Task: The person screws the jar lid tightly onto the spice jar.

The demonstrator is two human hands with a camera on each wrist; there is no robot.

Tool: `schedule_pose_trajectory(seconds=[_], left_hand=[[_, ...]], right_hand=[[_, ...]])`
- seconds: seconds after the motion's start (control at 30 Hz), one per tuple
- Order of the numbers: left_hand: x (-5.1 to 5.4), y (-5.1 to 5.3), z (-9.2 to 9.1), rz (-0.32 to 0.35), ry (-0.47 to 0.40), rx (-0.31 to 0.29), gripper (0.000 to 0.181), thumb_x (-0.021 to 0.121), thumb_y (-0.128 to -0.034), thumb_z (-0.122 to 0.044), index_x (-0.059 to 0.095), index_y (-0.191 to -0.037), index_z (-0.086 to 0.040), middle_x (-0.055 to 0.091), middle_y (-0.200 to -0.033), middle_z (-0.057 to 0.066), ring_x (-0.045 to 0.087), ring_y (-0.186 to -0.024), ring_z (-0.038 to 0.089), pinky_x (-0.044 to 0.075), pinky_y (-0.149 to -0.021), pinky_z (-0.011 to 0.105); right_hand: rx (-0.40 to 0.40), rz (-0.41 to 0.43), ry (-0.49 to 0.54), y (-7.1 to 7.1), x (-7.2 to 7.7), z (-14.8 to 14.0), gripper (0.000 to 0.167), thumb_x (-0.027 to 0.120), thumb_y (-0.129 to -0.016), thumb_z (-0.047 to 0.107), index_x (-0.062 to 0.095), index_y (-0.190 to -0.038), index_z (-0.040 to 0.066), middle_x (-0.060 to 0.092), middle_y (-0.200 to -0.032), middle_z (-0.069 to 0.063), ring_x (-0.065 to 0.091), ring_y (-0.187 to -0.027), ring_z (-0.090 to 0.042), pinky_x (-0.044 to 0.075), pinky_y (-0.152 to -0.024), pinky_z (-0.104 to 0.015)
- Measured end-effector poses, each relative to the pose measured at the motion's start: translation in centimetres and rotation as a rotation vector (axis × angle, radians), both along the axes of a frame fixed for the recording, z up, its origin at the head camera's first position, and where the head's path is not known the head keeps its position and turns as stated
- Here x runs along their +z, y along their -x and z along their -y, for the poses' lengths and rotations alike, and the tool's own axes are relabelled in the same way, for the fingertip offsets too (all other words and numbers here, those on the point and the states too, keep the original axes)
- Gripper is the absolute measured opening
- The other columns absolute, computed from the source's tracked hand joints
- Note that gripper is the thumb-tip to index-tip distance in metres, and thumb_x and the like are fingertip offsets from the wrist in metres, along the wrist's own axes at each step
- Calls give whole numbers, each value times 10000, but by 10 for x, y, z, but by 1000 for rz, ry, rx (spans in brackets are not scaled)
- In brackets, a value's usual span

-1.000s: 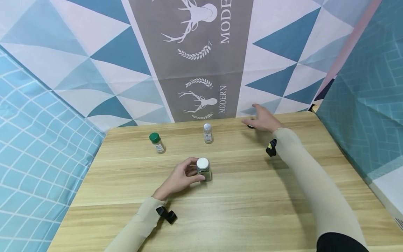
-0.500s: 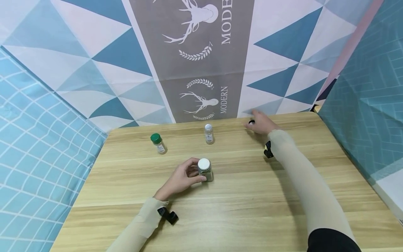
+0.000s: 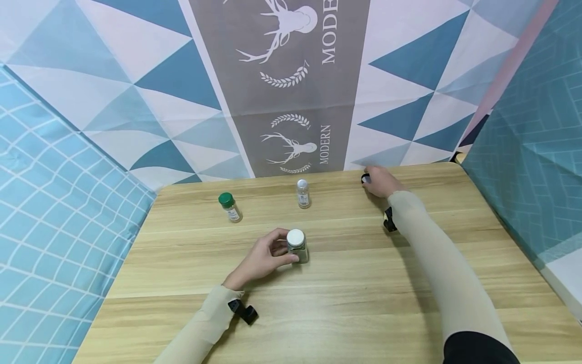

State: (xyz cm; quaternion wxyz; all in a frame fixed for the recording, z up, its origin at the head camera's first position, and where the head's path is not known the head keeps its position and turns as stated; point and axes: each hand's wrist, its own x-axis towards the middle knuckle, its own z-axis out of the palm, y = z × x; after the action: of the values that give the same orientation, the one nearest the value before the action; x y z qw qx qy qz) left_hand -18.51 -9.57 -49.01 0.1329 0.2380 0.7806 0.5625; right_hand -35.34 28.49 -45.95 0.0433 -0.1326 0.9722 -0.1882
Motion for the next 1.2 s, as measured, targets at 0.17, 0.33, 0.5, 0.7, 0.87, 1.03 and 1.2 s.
schedule_pose_trajectory(seconds=[0.17, 0.33, 0.5, 0.7, 0.87, 1.03, 1.2], left_hand=[[-1, 0, 0, -8, -12, -4, 544, 835, -881, -167, 573, -1344, -54, 646, -1338, 112, 650, -1257, 274, 527, -1049, 246], [-2, 0, 0, -9, -15, -2, 549, 841, -876, -179, 580, -1346, -71, 645, -1338, 98, 652, -1252, 261, 529, -1045, 241], [-1, 1, 0, 2, -5, 5, 552, 841, -877, -184, 581, -1355, -90, 644, -1343, 80, 650, -1253, 238, 528, -1044, 234], [1, 0, -1, 3, -18, -3, 546, 836, -883, -182, 580, -1353, -76, 643, -1338, 94, 649, -1255, 255, 528, -1049, 242], [0, 1, -1, 0, -40, -9, 538, 832, -883, -146, 578, -1347, -52, 648, -1331, 128, 651, -1249, 286, 527, -1052, 247], [-1, 1, -1, 0, -41, -10, 532, 829, -882, -126, 578, -1343, -43, 648, -1329, 137, 653, -1246, 292, 527, -1051, 246], [-1, 0, -1, -6, -40, -14, 529, 826, -885, -126, 578, -1344, -40, 647, -1328, 143, 652, -1246, 299, 527, -1054, 255]], right_hand=[[3, -18, -15, 1, -1, 0, 493, 654, -983, 87, 494, -1368, -177, 556, -1330, -394, 545, -1246, -527, 453, -1066, -636], [10, -18, -32, 0, 1, 0, 494, 659, -975, 81, 503, -1355, -193, 557, -1324, -405, 552, -1241, -526, 454, -1076, -626], [25, -25, -32, -5, 3, -1, 482, 642, -967, 50, 504, -1346, -213, 553, -1312, -425, 549, -1237, -541, 461, -1064, -631], [16, -41, -19, -11, 9, -2, 492, 657, -960, 53, 512, -1356, -200, 550, -1323, -423, 543, -1241, -548, 471, -1045, -637], [24, -63, 2, -16, 13, -3, 487, 667, -956, 60, 528, -1352, -186, 556, -1313, -418, 552, -1226, -547, 481, -1029, -639], [54, -105, 12, -22, 17, -6, 453, 680, -941, 40, 557, -1313, -187, 586, -1259, -409, 590, -1168, -534, 511, -982, -631], [75, -123, 19, -31, 22, -6, 436, 684, -932, 26, 569, -1300, -179, 602, -1243, -392, 605, -1148, -517, 527, -954, -622]])
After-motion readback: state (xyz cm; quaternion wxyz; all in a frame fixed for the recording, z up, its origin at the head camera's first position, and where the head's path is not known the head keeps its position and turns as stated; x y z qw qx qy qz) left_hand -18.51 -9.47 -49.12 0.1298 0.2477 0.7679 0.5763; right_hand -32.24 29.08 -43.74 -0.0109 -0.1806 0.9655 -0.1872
